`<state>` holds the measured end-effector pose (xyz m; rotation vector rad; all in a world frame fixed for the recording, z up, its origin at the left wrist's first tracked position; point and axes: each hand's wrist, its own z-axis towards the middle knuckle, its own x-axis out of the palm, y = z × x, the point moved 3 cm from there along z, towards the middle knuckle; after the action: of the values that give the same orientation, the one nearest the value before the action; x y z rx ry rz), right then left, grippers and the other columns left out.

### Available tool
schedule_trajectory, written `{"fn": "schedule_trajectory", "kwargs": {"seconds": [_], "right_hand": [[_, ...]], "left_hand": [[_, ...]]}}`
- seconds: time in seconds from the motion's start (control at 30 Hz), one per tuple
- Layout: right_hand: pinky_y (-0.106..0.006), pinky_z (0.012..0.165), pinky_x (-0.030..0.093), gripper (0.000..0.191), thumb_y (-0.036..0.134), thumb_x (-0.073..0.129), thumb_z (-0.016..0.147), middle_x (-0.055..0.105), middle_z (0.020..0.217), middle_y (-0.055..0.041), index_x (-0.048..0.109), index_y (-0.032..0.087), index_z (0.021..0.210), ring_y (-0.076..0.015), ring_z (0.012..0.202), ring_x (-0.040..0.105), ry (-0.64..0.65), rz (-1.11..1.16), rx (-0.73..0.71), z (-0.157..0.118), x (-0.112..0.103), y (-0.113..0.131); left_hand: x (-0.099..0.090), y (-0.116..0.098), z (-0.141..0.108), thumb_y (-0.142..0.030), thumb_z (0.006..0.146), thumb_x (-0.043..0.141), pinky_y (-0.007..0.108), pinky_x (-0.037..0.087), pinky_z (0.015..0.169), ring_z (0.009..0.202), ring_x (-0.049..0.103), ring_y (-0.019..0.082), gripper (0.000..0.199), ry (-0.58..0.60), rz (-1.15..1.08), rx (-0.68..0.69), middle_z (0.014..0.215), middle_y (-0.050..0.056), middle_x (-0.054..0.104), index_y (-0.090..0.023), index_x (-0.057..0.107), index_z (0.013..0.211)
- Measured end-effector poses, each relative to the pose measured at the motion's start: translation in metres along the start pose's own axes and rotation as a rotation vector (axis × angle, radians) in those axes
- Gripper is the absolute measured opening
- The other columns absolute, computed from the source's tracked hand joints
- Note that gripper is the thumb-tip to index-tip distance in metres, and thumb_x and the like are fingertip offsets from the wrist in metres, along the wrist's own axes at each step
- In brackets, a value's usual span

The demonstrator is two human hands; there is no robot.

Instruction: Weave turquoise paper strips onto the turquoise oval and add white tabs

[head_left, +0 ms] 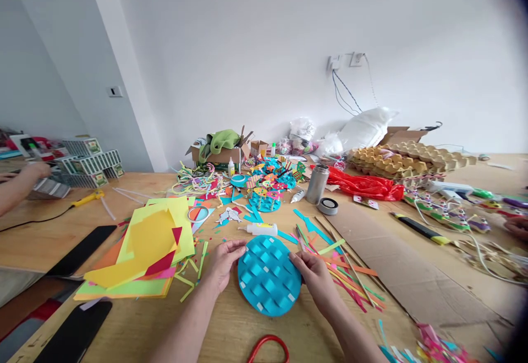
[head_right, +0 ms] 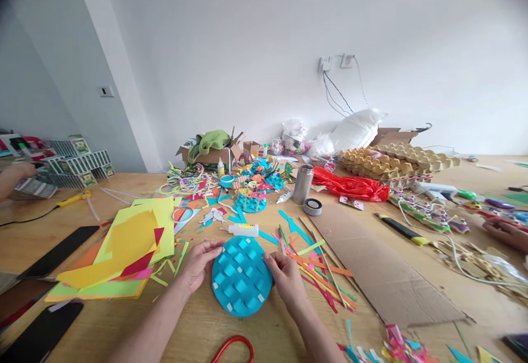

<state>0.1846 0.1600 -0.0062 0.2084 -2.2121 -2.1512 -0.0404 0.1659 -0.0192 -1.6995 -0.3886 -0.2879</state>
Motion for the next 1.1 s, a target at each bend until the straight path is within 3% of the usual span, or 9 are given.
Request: {"fn": "schedule_trajectory", "kwargs": {"seconds": [0.13, 0.5, 0.67, 0.9, 1.0, 1.1], "right_hand": [[-0.024, 0.041, 0.033, 0.051, 0.069, 0.06, 0.069, 0.038, 0.047, 0.0067, 0.045, 0.021, 0.057, -0.01, 0.041, 0.041, 0.045, -0.031, 0.017, -0.004, 0.002, 0.002], [-0.023, 0.039, 0.027, 0.052, 0.068, 0.061, 0.067, 0.037, 0.043, 0.0072, 0.043, 0.022, 0.054, -0.009, 0.039, 0.038, 0.147, -0.078, 0.04, -0.004, 0.004, 0.001], [-0.023, 0.043, 0.027, 0.053, 0.07, 0.057, 0.073, 0.038, 0.05, 0.0068, 0.043, 0.021, 0.058, -0.0085, 0.045, 0.035, 0.169, -0.006, 0.058, -0.011, 0.008, 0.008], [-0.024, 0.046, 0.021, 0.051, 0.066, 0.064, 0.068, 0.038, 0.05, 0.0058, 0.05, 0.018, 0.056, -0.0087, 0.05, 0.032, 0.133, -0.044, -0.018, -0.011, 0.012, 0.012], [-0.023, 0.046, 0.021, 0.052, 0.066, 0.065, 0.067, 0.037, 0.05, 0.0057, 0.049, 0.018, 0.054, -0.0089, 0.051, 0.031, 0.106, -0.05, -0.031, -0.009, 0.011, 0.009], [-0.023, 0.046, 0.022, 0.051, 0.066, 0.064, 0.068, 0.036, 0.051, 0.0059, 0.049, 0.019, 0.056, -0.009, 0.05, 0.03, 0.05, -0.036, -0.039, -0.006, 0.007, 0.005]], "left_hand": [[-0.001, 0.005, -0.002, -0.04, 0.056, 0.085, 0.028, 0.045, 0.063, 0.06, 0.06, 0.016, 0.033, 0.043, 0.05, -0.038, 0.062, 0.005, 0.069, -0.012, 0.072, 0.067], [-0.01, 0.009, 0.003, -0.036, 0.056, 0.083, 0.023, 0.034, 0.054, 0.049, 0.045, 0.01, 0.026, -0.004, 0.089, 0.005, 0.049, -0.003, 0.056, -0.016, 0.066, 0.055], [-0.003, 0.006, -0.002, -0.035, 0.056, 0.081, 0.023, 0.027, 0.049, 0.044, 0.037, 0.008, 0.028, 0.048, 0.118, -0.033, 0.044, -0.006, 0.047, -0.017, 0.061, 0.051], [0.012, 0.006, -0.013, -0.035, 0.055, 0.083, 0.023, 0.02, 0.046, 0.042, 0.032, 0.007, 0.031, 0.158, 0.149, -0.089, 0.043, -0.006, 0.044, -0.016, 0.058, 0.049], [0.016, 0.005, -0.015, -0.036, 0.054, 0.085, 0.023, 0.022, 0.045, 0.041, 0.033, 0.007, 0.033, 0.157, 0.137, -0.091, 0.043, -0.006, 0.046, -0.016, 0.058, 0.049], [0.019, 0.004, -0.017, -0.046, 0.059, 0.082, 0.023, 0.035, 0.05, 0.047, 0.047, 0.01, 0.036, 0.145, 0.105, -0.098, 0.05, -0.003, 0.057, -0.016, 0.063, 0.055]]}}
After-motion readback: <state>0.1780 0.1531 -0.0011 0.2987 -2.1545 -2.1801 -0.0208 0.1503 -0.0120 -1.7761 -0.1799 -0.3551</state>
